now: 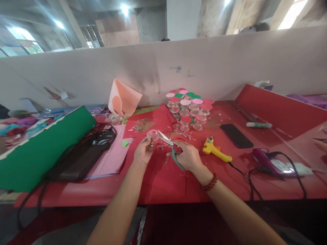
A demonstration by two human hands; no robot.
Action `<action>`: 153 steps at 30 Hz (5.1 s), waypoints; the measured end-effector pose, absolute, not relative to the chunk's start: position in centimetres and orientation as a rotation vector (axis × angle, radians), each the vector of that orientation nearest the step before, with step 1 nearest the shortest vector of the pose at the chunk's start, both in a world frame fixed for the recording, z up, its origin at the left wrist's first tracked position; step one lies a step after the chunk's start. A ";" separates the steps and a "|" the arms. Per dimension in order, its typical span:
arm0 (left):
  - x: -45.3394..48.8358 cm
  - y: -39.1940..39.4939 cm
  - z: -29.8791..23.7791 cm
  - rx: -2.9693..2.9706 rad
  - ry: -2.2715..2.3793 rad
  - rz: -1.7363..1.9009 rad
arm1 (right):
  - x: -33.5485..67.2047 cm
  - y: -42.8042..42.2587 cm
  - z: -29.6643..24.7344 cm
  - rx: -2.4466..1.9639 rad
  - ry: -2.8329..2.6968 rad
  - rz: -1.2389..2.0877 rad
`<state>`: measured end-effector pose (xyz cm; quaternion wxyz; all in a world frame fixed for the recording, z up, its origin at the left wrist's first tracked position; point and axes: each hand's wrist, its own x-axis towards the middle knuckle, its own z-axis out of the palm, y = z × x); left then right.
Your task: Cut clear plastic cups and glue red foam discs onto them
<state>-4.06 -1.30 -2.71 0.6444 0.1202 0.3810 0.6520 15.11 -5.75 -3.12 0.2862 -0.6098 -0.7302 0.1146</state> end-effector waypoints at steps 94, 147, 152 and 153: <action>-3.7 -1.0 -3.8 0.582 0.838 1.645 | 14.7 -5.7 -3.6 -1.549 -1.902 0.455; -4.5 -1.0 -3.7 0.332 0.835 1.481 | 15.0 -6.0 -3.2 -1.579 -1.916 0.234; -4.4 -1.0 -3.7 0.329 0.842 1.477 | 15.2 -5.9 -3.6 -1.632 -1.994 0.221; -4.4 -1.0 -3.7 0.331 0.840 1.477 | 15.2 -5.9 -3.7 -1.638 -2.008 0.213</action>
